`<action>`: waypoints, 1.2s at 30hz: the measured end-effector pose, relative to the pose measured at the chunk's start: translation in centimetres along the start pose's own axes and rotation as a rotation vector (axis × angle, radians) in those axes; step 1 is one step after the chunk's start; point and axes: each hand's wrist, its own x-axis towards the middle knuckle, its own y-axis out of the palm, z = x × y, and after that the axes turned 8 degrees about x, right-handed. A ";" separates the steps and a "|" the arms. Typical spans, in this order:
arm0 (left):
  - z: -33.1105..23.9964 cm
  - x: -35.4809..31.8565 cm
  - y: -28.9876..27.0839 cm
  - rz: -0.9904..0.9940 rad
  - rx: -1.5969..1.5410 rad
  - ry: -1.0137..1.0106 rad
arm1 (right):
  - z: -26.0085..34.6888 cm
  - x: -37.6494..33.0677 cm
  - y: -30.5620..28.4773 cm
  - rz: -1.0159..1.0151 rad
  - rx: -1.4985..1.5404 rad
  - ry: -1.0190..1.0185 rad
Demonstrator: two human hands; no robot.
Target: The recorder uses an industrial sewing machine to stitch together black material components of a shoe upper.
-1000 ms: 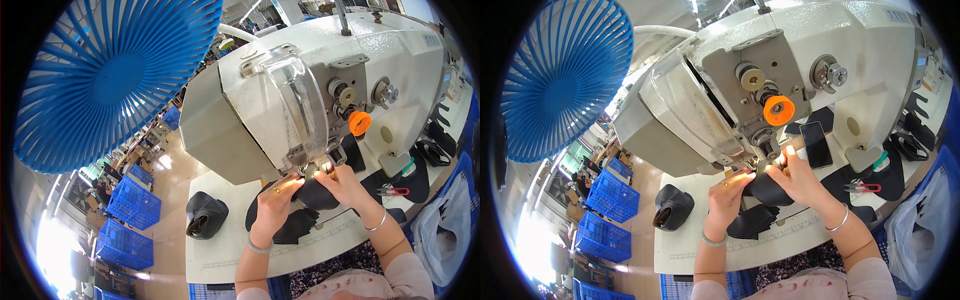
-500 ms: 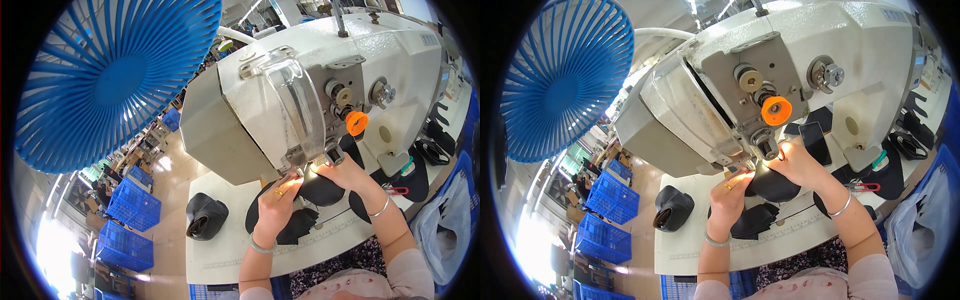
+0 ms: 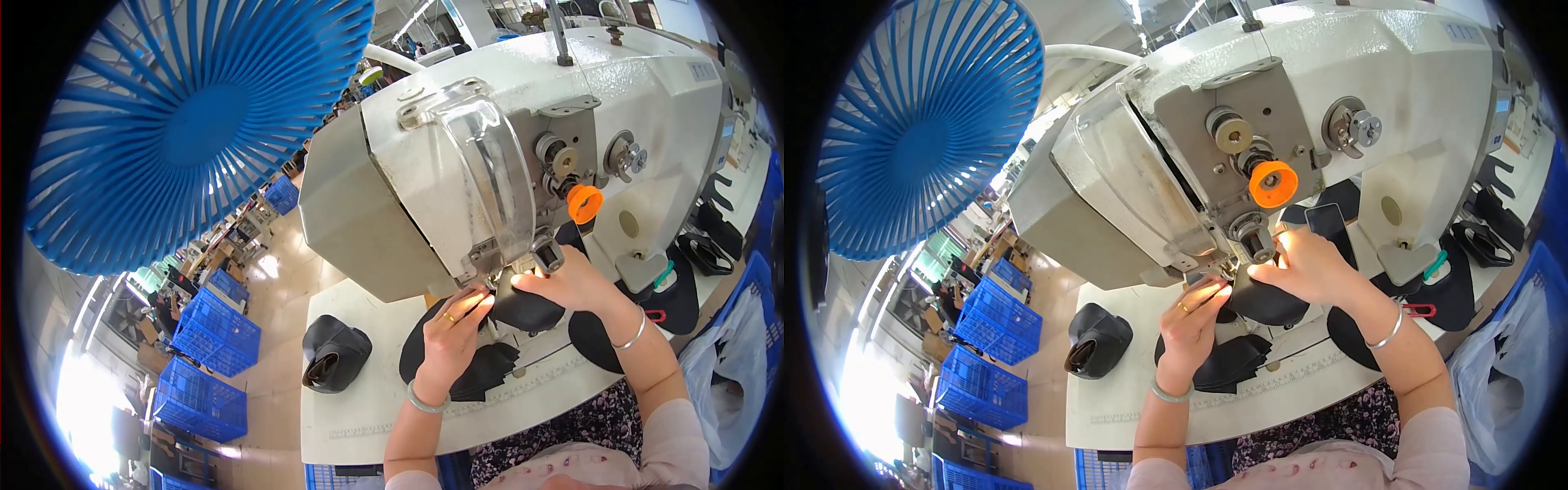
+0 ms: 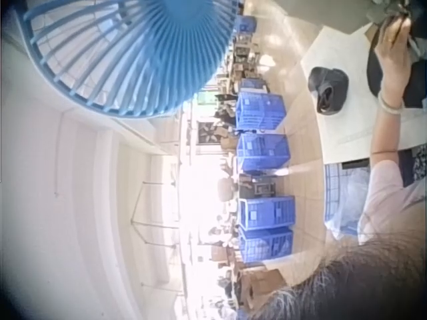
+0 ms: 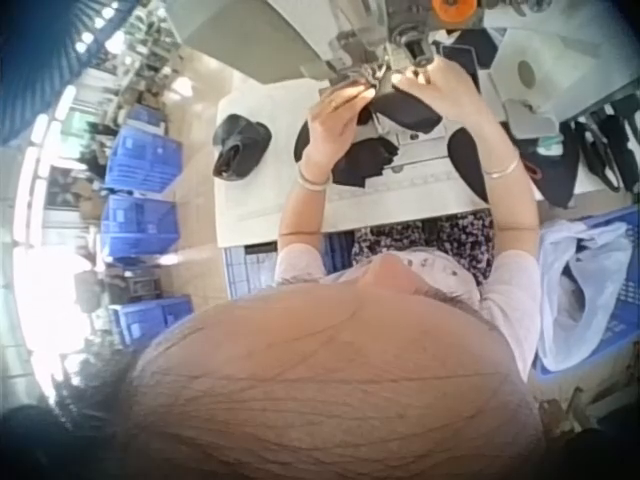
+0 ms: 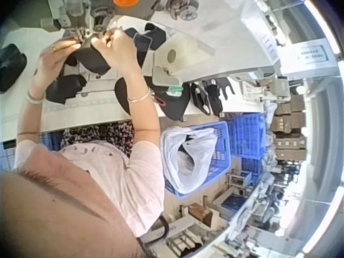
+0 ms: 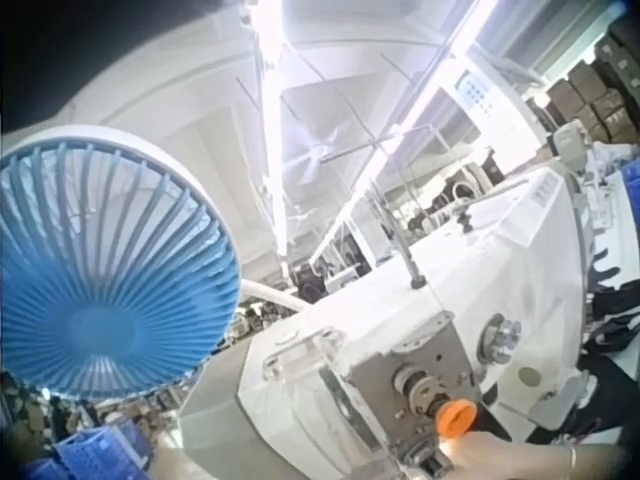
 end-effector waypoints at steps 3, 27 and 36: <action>0.3 -0.2 0.4 -0.033 -0.098 -0.029 | -1.7 -0.2 0.7 -0.016 0.133 -0.029; -1.4 0.2 0.5 -0.060 0.021 0.038 | -4.1 3.4 0.2 -0.009 0.306 -0.186; -2.0 0.3 1.1 -0.088 0.155 0.026 | -5.8 4.9 0.0 0.031 0.264 -0.153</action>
